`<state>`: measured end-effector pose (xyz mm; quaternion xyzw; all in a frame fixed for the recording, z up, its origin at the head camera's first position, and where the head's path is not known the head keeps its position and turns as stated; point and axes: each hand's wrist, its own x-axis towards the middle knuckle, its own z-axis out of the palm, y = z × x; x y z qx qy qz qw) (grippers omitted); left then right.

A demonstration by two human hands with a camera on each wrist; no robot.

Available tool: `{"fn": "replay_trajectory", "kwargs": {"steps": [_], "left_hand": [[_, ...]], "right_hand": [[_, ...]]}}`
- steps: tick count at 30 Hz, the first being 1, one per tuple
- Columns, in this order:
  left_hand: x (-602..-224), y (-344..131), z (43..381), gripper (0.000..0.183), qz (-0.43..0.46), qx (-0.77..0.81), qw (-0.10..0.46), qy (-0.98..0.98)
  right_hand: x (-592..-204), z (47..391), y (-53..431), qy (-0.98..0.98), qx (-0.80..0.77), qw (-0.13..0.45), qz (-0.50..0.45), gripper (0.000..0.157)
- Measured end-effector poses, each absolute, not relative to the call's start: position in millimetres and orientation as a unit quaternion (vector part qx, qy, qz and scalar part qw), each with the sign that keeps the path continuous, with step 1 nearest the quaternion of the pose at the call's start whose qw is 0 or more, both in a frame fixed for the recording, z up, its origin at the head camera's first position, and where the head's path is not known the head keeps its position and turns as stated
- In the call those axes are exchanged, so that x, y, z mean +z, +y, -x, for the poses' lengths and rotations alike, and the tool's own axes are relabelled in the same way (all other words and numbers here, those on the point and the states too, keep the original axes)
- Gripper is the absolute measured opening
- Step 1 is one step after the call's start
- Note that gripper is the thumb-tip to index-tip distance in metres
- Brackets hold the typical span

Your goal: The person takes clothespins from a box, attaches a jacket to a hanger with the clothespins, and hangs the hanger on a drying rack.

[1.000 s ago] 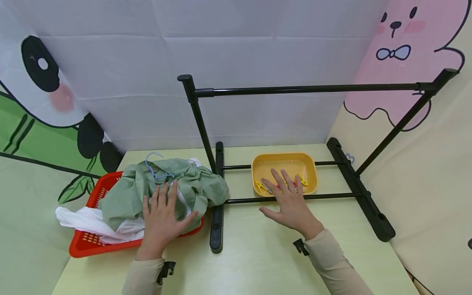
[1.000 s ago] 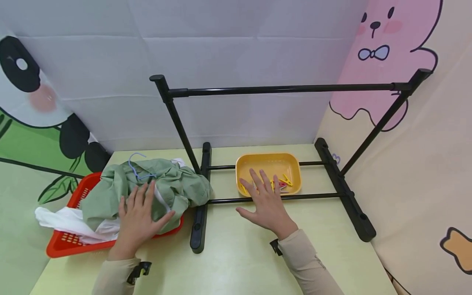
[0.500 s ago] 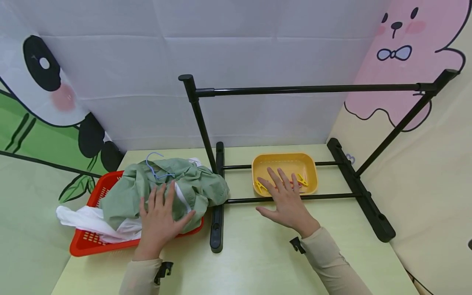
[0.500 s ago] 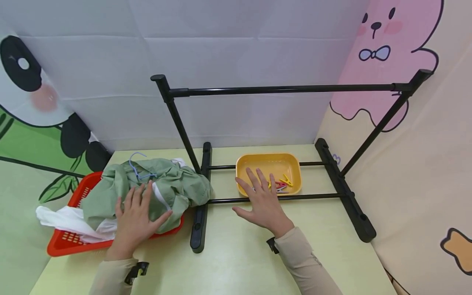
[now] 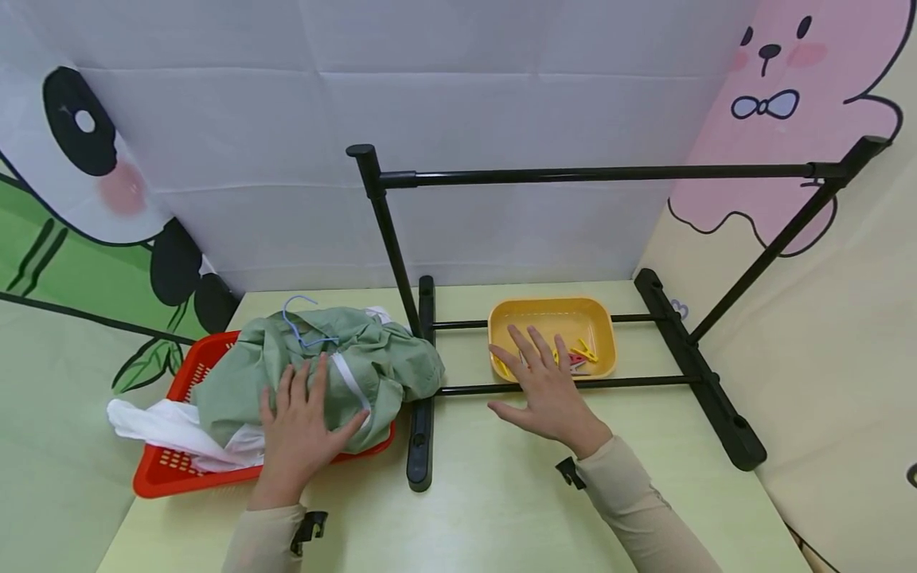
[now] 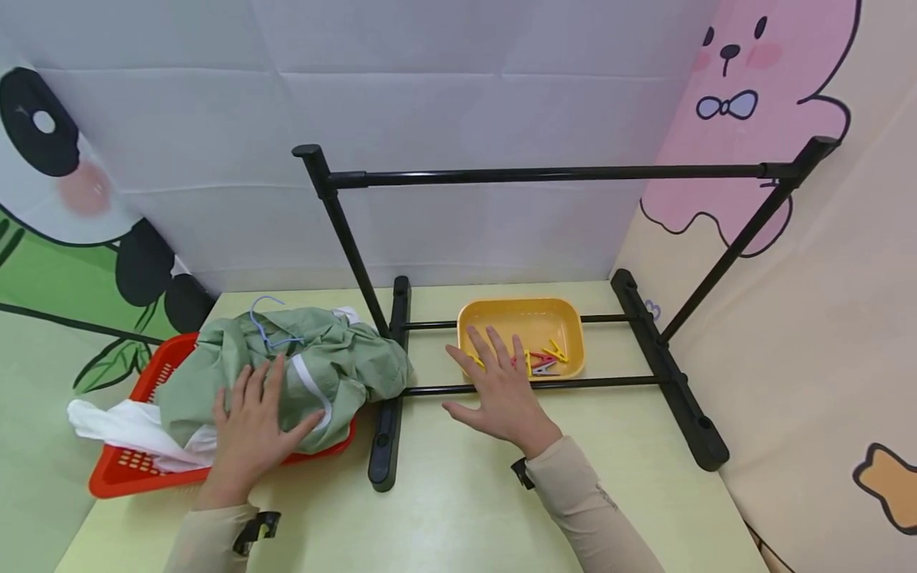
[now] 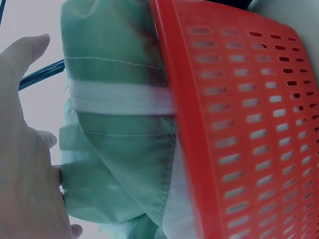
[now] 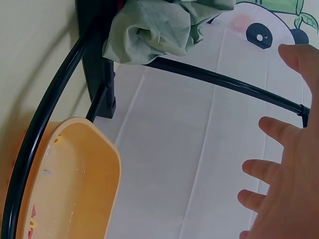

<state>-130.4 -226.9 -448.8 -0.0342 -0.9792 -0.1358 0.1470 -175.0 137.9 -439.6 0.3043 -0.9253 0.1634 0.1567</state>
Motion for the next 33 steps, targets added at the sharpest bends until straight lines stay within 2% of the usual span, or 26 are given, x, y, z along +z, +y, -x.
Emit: {"fn": "replay_trajectory", "kwargs": {"steps": [33], "left_hand": [[-452,-243,133,0.103,0.02,-0.136,0.149,-0.979]], "right_hand": [[-436,188,117,-0.921,0.121,0.145,-0.342,0.077]]}}
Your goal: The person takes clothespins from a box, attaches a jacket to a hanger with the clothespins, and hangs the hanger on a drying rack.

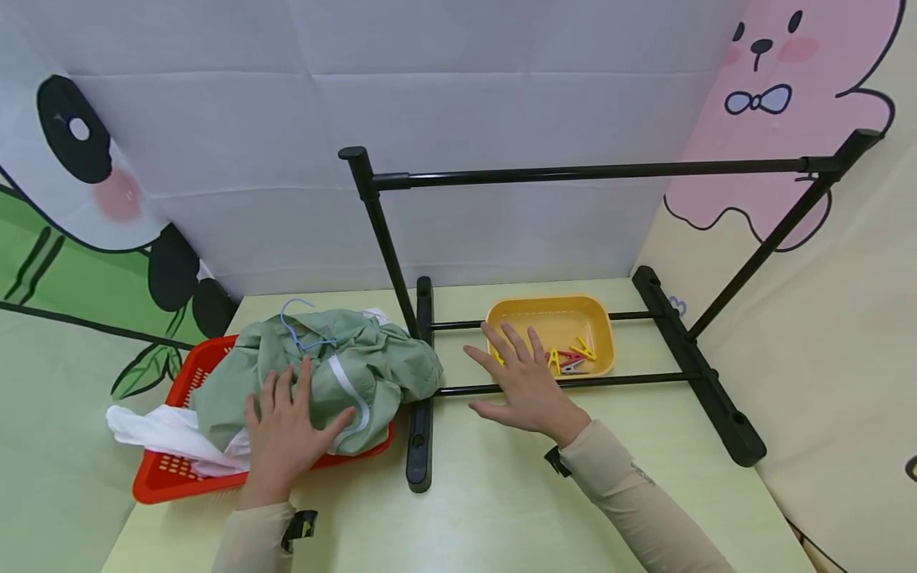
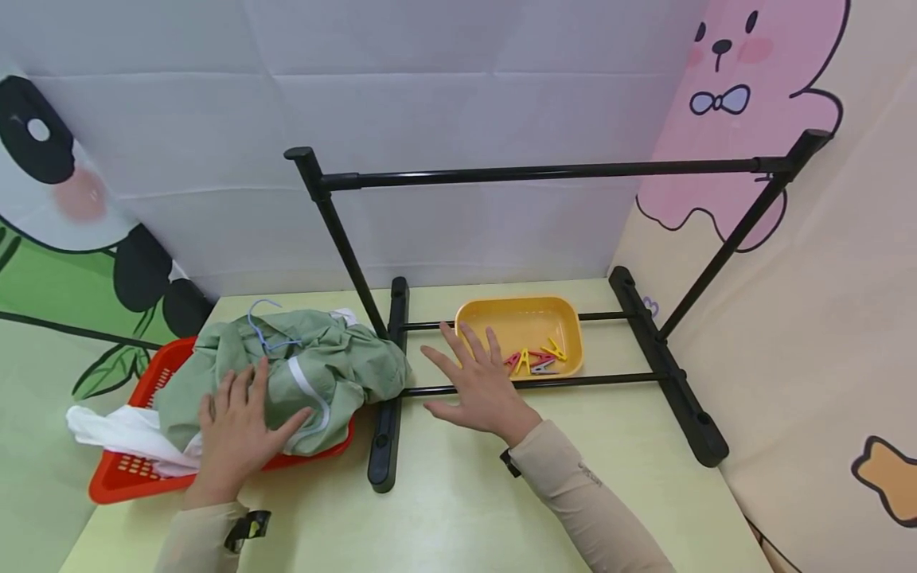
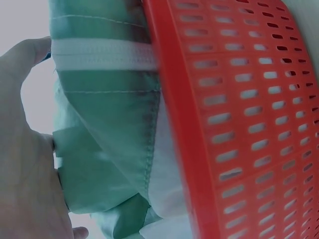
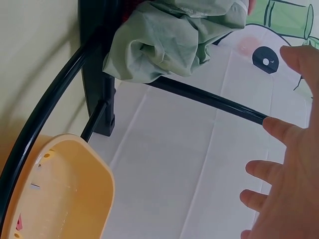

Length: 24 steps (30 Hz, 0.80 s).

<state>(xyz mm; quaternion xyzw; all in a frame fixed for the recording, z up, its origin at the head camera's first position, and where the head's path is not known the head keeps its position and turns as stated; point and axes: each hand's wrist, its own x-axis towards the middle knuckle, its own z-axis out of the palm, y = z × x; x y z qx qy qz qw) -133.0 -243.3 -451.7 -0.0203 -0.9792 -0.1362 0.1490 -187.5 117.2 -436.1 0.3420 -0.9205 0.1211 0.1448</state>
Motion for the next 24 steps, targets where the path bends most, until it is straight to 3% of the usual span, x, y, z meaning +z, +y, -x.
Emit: {"fn": "replay_trajectory", "kwargs": {"steps": [24], "left_hand": [[-453,-256,136,0.101,0.005,-0.125,0.138,-0.982]], "right_hand": [[-437,197,102,-0.909,0.125,0.161,-0.364,0.075]]}}
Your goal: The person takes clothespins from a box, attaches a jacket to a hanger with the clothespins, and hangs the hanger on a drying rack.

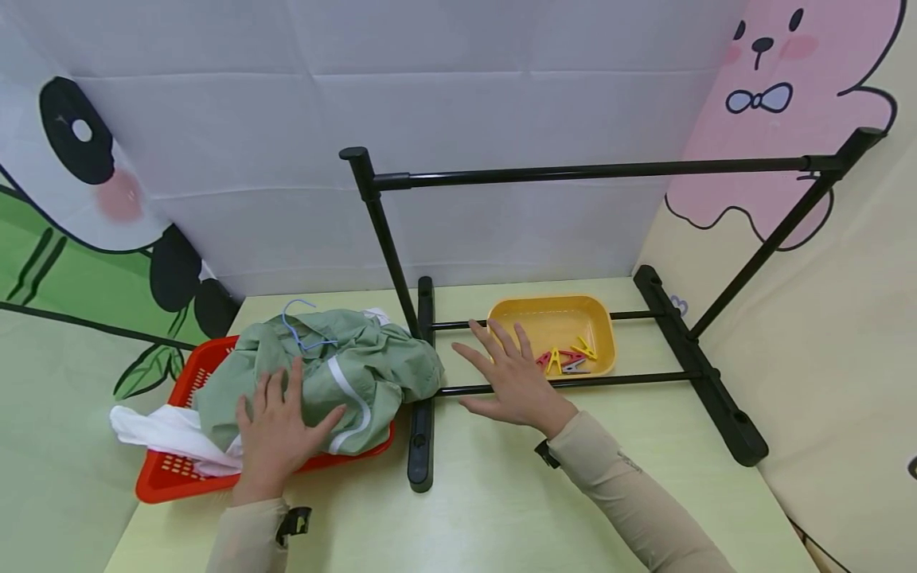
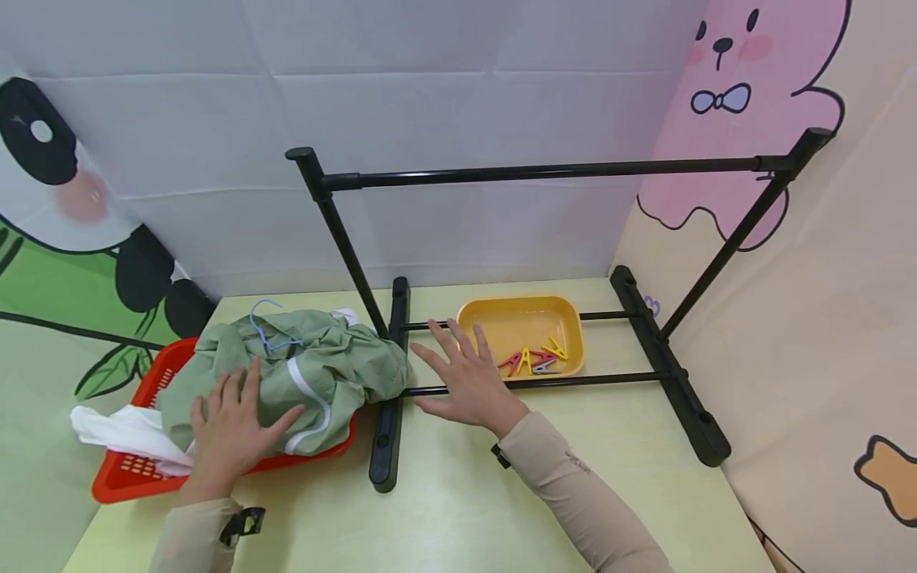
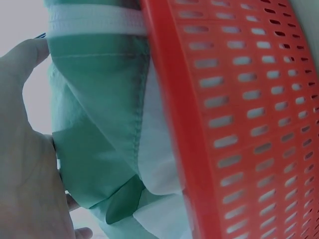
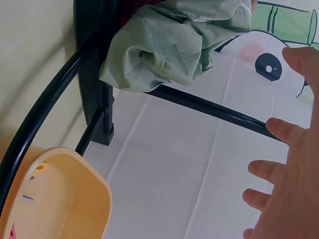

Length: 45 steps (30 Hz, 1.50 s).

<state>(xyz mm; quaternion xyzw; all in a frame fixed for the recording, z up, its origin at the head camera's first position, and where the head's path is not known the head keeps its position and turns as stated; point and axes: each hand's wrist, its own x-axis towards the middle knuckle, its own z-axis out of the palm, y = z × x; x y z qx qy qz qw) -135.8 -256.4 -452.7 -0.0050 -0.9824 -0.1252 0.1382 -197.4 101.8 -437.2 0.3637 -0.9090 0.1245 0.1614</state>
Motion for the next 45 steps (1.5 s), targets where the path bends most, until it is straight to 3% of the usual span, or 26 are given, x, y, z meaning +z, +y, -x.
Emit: {"fn": "replay_trajectory", "kwargs": {"steps": [45], "left_hand": [[-459,-280,140,0.101,-0.034,-0.132,0.106,-0.985]], "right_hand": [[-441,221,70,-0.921,0.114,0.121,-0.352,0.074]]}}
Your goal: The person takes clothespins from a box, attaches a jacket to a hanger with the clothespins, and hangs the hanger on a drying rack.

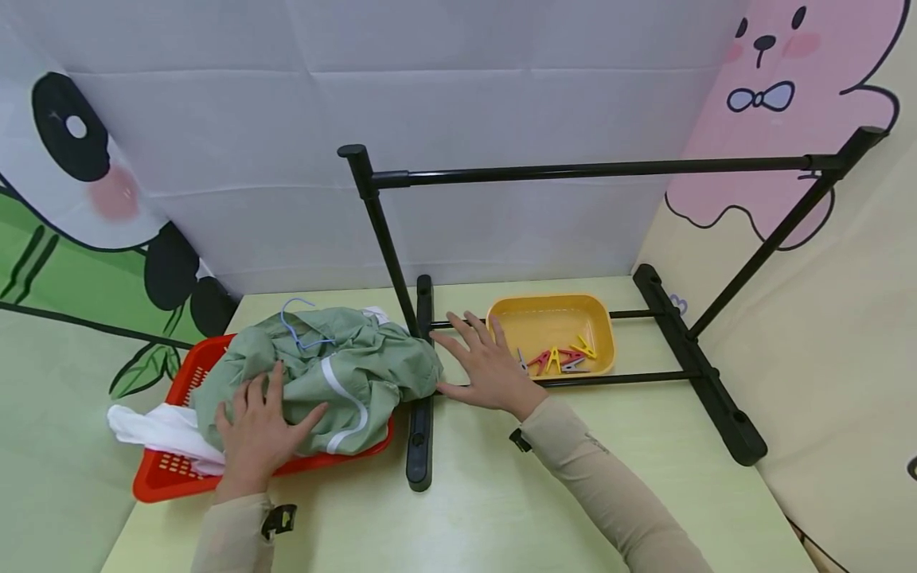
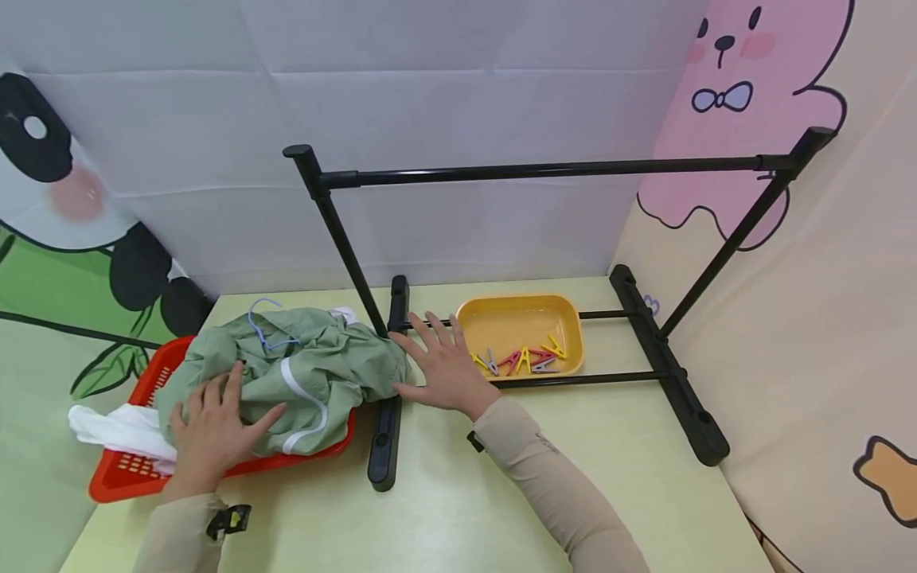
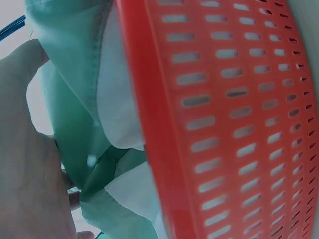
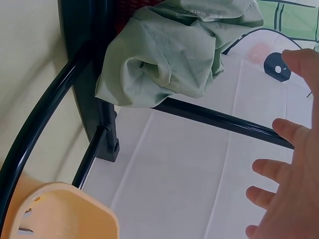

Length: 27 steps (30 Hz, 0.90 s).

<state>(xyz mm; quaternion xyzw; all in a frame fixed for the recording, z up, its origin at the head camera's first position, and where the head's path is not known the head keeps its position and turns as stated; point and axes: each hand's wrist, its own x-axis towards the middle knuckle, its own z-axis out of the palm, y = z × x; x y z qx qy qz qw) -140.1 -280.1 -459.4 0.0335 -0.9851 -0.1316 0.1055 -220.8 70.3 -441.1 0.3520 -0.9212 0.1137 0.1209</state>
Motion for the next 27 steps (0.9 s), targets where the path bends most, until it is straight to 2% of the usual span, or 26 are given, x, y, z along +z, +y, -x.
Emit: {"fn": "replay_trajectory", "kwargs": {"steps": [12,27], "left_hand": [[-460,-285,145,0.101,-0.033,-0.129,0.09,-0.987],[-463,-293,145,0.103,-0.039,-0.127,0.083,-0.988]], "right_hand": [[-444,227,60,-0.913,0.13,0.129,-0.365,0.073],[-450,229,49,-0.915,0.112,0.112,-0.37,0.073]]}}
